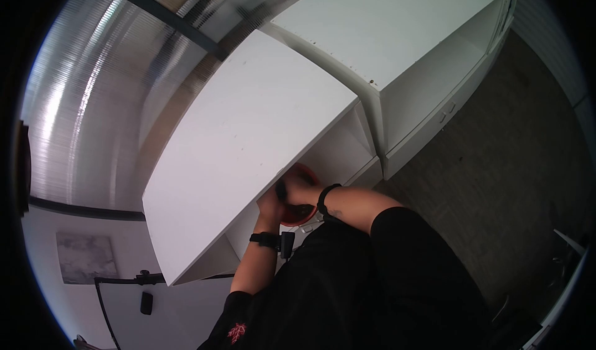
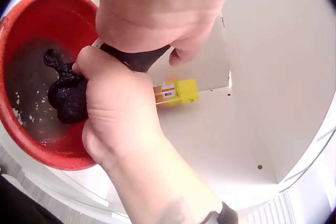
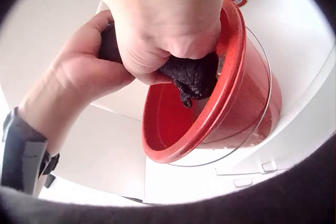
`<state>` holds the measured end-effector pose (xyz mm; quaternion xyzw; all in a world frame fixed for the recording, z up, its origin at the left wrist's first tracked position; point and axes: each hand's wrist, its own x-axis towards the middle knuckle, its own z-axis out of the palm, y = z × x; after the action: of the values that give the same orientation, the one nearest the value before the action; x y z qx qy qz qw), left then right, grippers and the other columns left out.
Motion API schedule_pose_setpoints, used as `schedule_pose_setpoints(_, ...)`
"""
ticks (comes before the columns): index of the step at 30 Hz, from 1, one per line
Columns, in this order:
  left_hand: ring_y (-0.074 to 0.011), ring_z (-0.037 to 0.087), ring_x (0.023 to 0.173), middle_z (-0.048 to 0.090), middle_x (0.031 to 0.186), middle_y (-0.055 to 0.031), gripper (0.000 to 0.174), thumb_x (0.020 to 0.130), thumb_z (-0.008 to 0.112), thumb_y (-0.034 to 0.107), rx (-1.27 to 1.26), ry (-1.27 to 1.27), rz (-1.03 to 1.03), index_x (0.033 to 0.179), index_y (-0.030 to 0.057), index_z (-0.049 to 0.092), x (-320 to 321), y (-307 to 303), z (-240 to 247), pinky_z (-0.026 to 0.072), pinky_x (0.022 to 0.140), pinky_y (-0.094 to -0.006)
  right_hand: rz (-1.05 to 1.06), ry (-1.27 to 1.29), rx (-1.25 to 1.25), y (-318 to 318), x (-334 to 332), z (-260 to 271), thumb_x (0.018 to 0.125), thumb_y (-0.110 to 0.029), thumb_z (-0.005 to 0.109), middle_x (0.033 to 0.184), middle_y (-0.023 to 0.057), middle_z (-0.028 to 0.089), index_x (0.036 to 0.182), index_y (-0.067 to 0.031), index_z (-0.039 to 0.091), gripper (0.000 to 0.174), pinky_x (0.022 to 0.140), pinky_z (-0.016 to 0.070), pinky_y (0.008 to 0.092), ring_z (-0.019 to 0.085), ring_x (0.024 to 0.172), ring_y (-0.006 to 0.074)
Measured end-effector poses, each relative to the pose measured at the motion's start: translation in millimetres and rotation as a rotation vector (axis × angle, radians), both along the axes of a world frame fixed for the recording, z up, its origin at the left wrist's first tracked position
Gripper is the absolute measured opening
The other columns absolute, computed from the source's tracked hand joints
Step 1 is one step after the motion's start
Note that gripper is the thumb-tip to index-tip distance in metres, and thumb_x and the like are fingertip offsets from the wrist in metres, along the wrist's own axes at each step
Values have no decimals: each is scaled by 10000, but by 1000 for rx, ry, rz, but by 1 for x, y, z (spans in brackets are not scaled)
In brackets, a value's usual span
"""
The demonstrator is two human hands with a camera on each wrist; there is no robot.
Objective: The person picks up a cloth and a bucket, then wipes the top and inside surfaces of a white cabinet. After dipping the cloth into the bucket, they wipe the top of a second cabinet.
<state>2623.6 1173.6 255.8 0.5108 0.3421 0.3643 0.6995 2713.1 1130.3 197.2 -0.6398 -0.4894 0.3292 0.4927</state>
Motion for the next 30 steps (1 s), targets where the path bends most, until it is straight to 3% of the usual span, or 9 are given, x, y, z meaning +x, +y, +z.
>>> schedule_pose_setpoints(3,-223,545,1105,549,1231,-102,374,941,576,164,-113,-170,-24,1269,16,478,6,4,1,462,959,-357,43,3,-83,-1,1,4,736,-239,723,1268,210,558,1224,-47,556,551,1015,407,387,514,1208,328)
schedule_pose_setpoints(7,-220,557,1081,550,1220,-107,357,968,532,214,-134,-123,-19,1263,22,474,11,3,-1,485,926,-358,122,102,-243,-9,9,22,750,-242,707,1262,207,561,1231,-59,555,536,1006,416,390,522,1195,333)
schedule_pose_setpoints(9,-244,549,1126,563,1236,-108,450,975,491,372,-118,-53,-14,1256,20,499,16,-4,9,462,973,-373,183,182,-325,-10,10,19,756,-244,701,1261,207,562,1236,-64,552,533,1002,419,391,523,1193,337)
schedule_pose_setpoints(11,-246,549,1128,565,1234,-112,449,978,484,371,-131,-47,-3,1257,19,499,16,-5,11,462,975,-377,-18,-108,-9,-5,-3,-5,765,-192,647,963,183,674,965,-86,666,227,805,495,421,640,941,351)
schedule_pose_setpoints(12,-249,549,1130,567,1232,-116,449,980,477,369,-144,-43,11,1258,17,499,16,-4,11,463,977,-381,-19,-107,-9,-3,-4,-10,765,-192,647,963,183,674,965,-86,666,227,805,495,421,640,941,351)
schedule_pose_setpoints(22,-257,560,1122,568,1238,-123,422,988,468,338,-231,-61,102,1265,19,492,21,-4,11,483,956,-380,7,-102,-46,-6,-1,2,755,-153,655,1038,168,662,1065,-146,648,310,846,487,412,625,1001,340)
schedule_pose_setpoints(24,-232,587,1024,602,1142,-103,374,993,437,329,-208,11,189,1190,26,533,26,-11,22,498,883,-359,3,-113,-44,-7,0,3,746,-159,666,1040,165,663,1084,-152,645,338,856,488,409,624,1006,340)
schedule_pose_setpoints(26,-234,582,1034,596,1156,-107,382,994,437,333,-258,-28,205,1198,23,527,27,-11,25,492,897,-358,131,-89,15,-7,5,6,683,-210,741,1221,202,586,1228,-68,558,593,969,448,399,545,1158,354)
schedule_pose_setpoints(30,-239,559,1085,572,1203,-117,431,992,441,365,-214,-88,145,1232,13,503,25,-8,29,468,939,-355,114,-84,156,-18,12,40,616,-214,781,1191,209,598,1196,-65,578,633,960,454,402,555,1140,359)
